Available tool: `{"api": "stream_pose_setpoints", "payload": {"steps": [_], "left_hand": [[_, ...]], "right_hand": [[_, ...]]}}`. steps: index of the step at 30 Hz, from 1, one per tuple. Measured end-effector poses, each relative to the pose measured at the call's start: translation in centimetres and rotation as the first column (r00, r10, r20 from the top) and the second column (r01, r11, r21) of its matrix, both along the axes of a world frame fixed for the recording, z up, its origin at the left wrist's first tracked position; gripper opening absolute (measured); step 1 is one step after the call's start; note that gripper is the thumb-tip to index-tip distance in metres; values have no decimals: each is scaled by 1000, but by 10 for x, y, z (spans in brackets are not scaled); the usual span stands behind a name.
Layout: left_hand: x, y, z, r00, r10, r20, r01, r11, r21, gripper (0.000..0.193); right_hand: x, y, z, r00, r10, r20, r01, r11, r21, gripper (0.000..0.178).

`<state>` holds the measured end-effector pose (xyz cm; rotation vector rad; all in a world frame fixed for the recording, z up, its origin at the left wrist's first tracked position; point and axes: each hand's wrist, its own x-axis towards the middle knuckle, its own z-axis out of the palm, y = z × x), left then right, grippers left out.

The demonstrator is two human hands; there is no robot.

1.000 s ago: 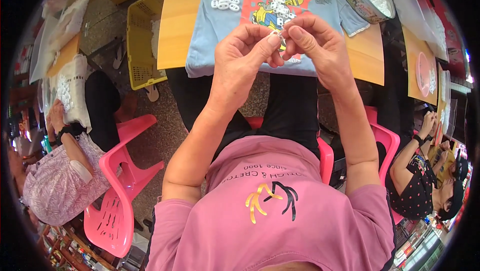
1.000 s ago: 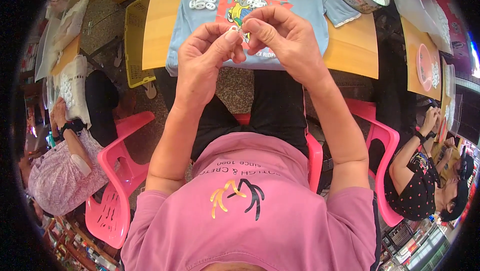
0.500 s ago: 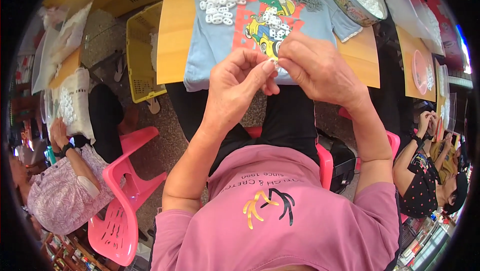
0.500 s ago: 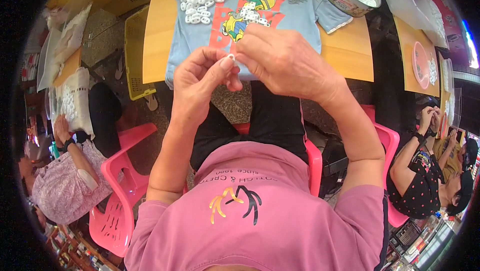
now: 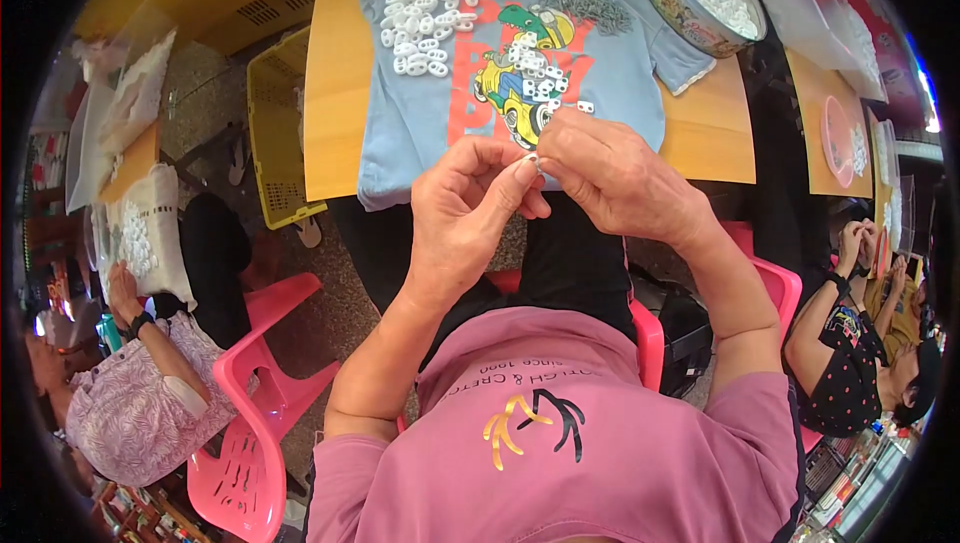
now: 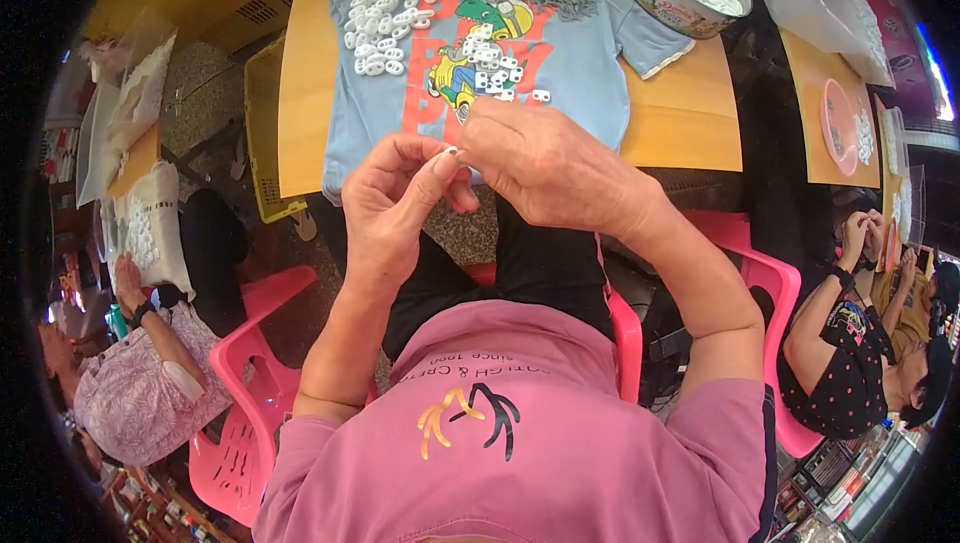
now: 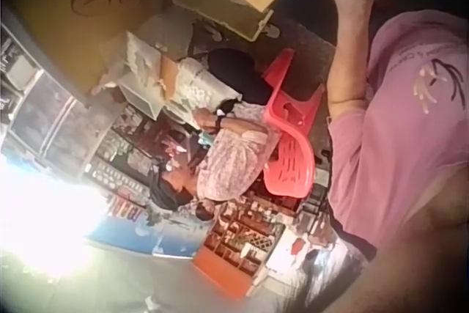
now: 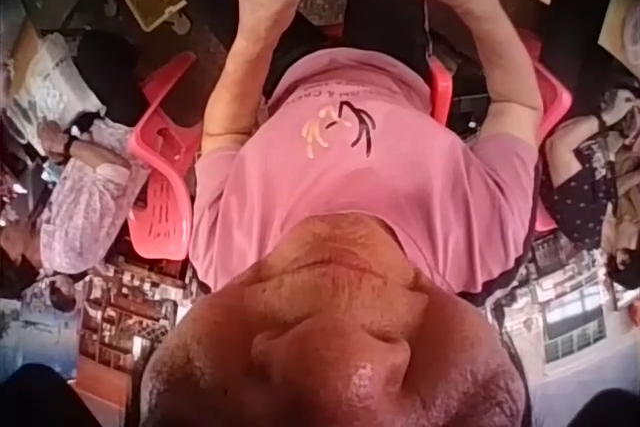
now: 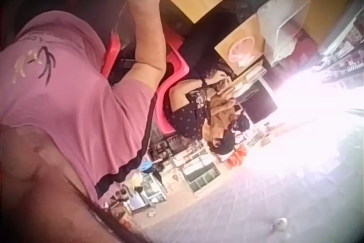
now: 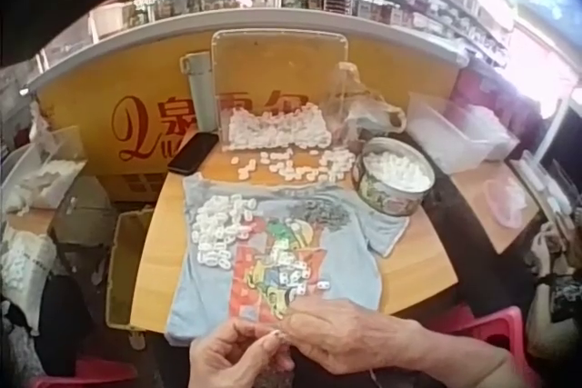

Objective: Assembling small white plastic components by inserting metal pins into them.

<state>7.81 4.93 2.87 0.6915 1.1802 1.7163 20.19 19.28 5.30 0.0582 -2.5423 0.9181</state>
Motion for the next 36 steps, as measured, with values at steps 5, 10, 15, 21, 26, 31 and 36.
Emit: {"api": "stream_pose_setpoints", "payload": {"steps": [5,10,15,21,26,31,36], "left_hand": [[-6,3,-13,1000,-22,-12,21,999,-50,12],[-17,2,-22,999,-38,-34,35,996,-79,13],[-34,-1,-31,999,22,34,-19,996,-88,15],[-51,-7,-32,982,175,72,-169,982,-82,16],[-56,-13,-34,967,242,77,-239,970,-42,16],[-56,-17,-32,960,268,82,-266,963,-33,17],[-56,-16,-30,951,275,140,-275,961,-23,16]], "right_hand": [[-1,2,-15,999,-5,38,10,992,-128,8],[-13,0,-20,987,-44,155,83,964,-254,14],[-38,3,-24,987,-5,162,42,974,-223,16],[-89,29,-38,955,-160,248,206,964,-170,21],[-125,20,-56,827,-524,205,473,844,253,23],[-129,15,-58,842,-500,203,469,864,184,22],[-104,14,-42,884,-271,381,435,775,-459,22]]}}
